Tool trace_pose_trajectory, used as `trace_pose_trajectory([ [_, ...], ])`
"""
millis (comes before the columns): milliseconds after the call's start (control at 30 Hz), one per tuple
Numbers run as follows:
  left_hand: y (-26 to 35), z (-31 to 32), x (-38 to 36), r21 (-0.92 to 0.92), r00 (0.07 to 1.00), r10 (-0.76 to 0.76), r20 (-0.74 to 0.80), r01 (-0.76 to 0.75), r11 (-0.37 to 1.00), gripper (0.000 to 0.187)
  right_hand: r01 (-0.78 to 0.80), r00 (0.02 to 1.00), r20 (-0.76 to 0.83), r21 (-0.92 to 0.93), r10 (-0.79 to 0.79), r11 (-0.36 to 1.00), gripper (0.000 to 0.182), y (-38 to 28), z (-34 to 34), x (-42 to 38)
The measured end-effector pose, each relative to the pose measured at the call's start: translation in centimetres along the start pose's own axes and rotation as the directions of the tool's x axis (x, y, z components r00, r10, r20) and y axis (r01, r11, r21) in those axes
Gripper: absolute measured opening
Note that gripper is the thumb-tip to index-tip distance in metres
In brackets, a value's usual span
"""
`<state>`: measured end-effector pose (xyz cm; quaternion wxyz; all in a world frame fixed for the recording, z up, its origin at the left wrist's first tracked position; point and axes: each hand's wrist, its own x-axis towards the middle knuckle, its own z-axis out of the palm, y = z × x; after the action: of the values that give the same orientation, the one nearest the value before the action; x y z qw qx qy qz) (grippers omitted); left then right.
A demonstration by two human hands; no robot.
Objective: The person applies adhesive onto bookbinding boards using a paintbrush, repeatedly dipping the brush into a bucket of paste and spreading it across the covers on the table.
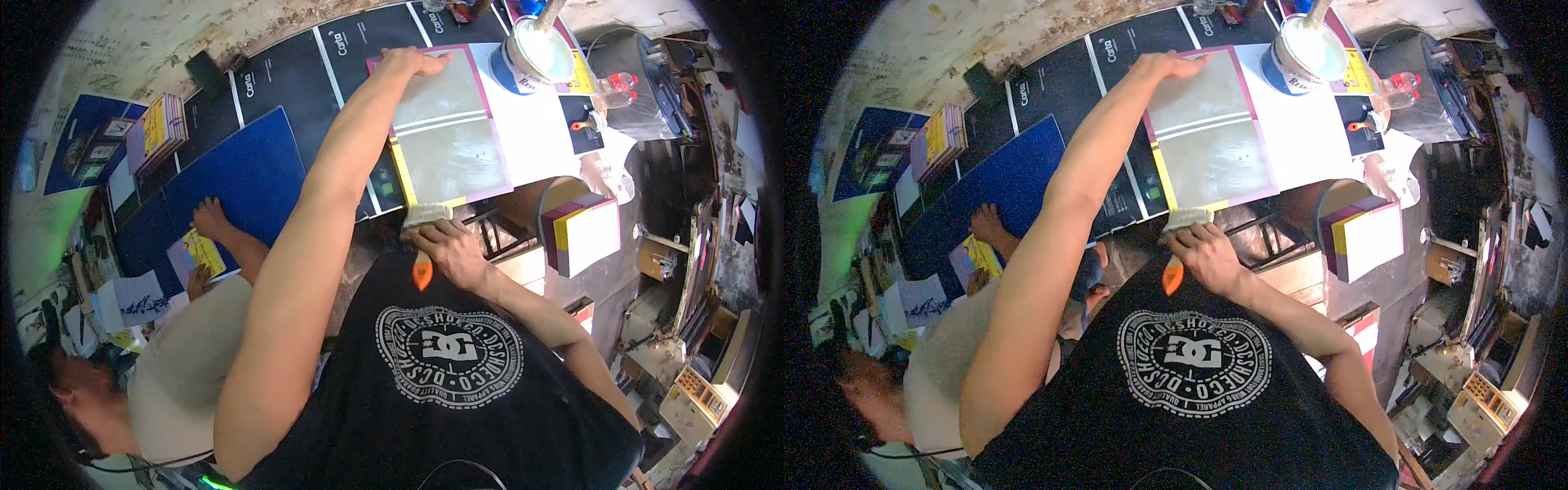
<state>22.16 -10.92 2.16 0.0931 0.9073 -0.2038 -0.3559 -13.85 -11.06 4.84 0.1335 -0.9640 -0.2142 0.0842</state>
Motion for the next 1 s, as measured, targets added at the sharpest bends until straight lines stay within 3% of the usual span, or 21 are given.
trace_pose_trajectory([
  [67, 0.0, 0.2, 0.3, 0.003, 1.0, 0.011, -0.008, -0.011, 1.0, 0.1, -0.018, 0.999, -0.03, 0.085, 0.02, 0.996, 0.048, 0.2, -1.5, -0.8],
  [100, -0.2, 0.2, 0.8, 0.002, 1.0, 0.015, -0.007, -0.015, 1.0, 0.1, 0.025, 0.982, -0.189, 0.089, -0.008, 0.996, 0.048, 0.6, -2.7, -0.2],
  [200, -0.4, 1.0, 2.8, -0.003, 0.999, 0.032, 0.025, -0.032, 0.999, 0.1, -0.086, 0.956, -0.268, 0.121, 0.115, 0.989, 0.049, 3.2, -6.2, 3.3],
  [267, -0.4, 1.2, 3.4, 0.002, 0.999, 0.033, 0.04, -0.034, 0.999, 0.099, -0.056, 0.908, -0.409, 0.1, 0.093, 0.993, 0.048, 5.9, -6.1, 7.0],
  [367, -0.3, 1.2, 3.5, 0.012, 0.998, 0.023, 0.052, -0.024, 1.0, 0.099, -0.042, 0.961, -0.269, 0.081, 0.063, 0.996, 0.045, 9.9, -0.9, 10.1],
  [467, -0.5, 1.6, 3.8, 0.009, 0.998, 0.006, 0.06, -0.007, 1.0, 0.099, 0.091, 0.945, -0.323, 0.079, -0.06, 0.993, 0.039, 6.6, 0.8, 6.9],
  [533, -0.7, 1.8, 3.7, 0.005, 0.999, 0.006, 0.041, -0.007, 1.0, 0.098, 0.049, 0.986, -0.164, 0.117, -0.029, 0.992, 0.045, 4.8, 1.4, 3.3],
  [567, -0.8, 1.9, 3.3, 0.006, 0.999, 0.034, 0.006, -0.034, 0.999, 0.097, 0.051, 0.996, -0.077, 0.118, -0.042, 0.992, 0.046, 4.0, 1.2, 1.5],
  [733, -1.9, 2.2, 1.2, 0.025, 0.974, 0.143, -0.174, -0.141, 0.99, 0.077, 0.039, 0.989, -0.149, 0.235, -0.003, 0.971, 0.037, 3.1, -1.7, -4.2],
  [800, -4.7, 4.6, 0.2, -0.085, 0.842, 0.293, -0.454, -0.368, 0.926, 0.064, 0.034, 0.965, -0.258, 0.278, 0.041, 0.96, 0.029, 4.5, -2.0, -6.5],
  [833, -5.6, 6.2, -0.6, -0.104, 0.736, 0.343, -0.583, -0.487, 0.867, 0.057, 0.101, 0.908, -0.416, 0.319, 0.043, 0.943, 0.023, 5.2, -3.3, -7.3],
  [867, -5.9, 8.7, -3.0, -0.091, 0.538, 0.232, -0.81, -0.506, 0.858, 0.038, -0.027, 0.851, -0.451, 0.475, 0.27, 0.88, 0.02, 5.9, -2.9, -9.1],
  [900, -6.3, 10.7, -5.9, -0.084, 0.389, 0.175, -0.905, -0.565, 0.821, 0.028, -0.23, 0.761, -0.391, 0.584, 0.518, 0.778, 0.017, 5.3, -4.8, -9.1],
  [933, -6.3, 12.0, -10.1, -0.173, 0.405, 0.125, -0.905, -0.623, 0.763, 0.02, -0.317, 0.597, -0.406, 0.673, 0.692, 0.668, 0.022, 5.7, -4.6, -9.7],
  [967, -6.0, 14.2, -13.4, -0.222, 0.445, 0.071, -0.892, -0.572, 0.79, 0.014, -0.334, 0.483, -0.366, 0.763, 0.795, 0.554, 0.024, 5.6, -5.3, -9.4],
  [1000, -6.1, 16.2, -16.2, -0.205, 0.55, 0.143, -0.823, -0.522, 0.828, 0.02, -0.33, 0.362, -0.311, 0.839, 0.879, 0.433, 0.027, 5.7, -6.0, -8.8],
])
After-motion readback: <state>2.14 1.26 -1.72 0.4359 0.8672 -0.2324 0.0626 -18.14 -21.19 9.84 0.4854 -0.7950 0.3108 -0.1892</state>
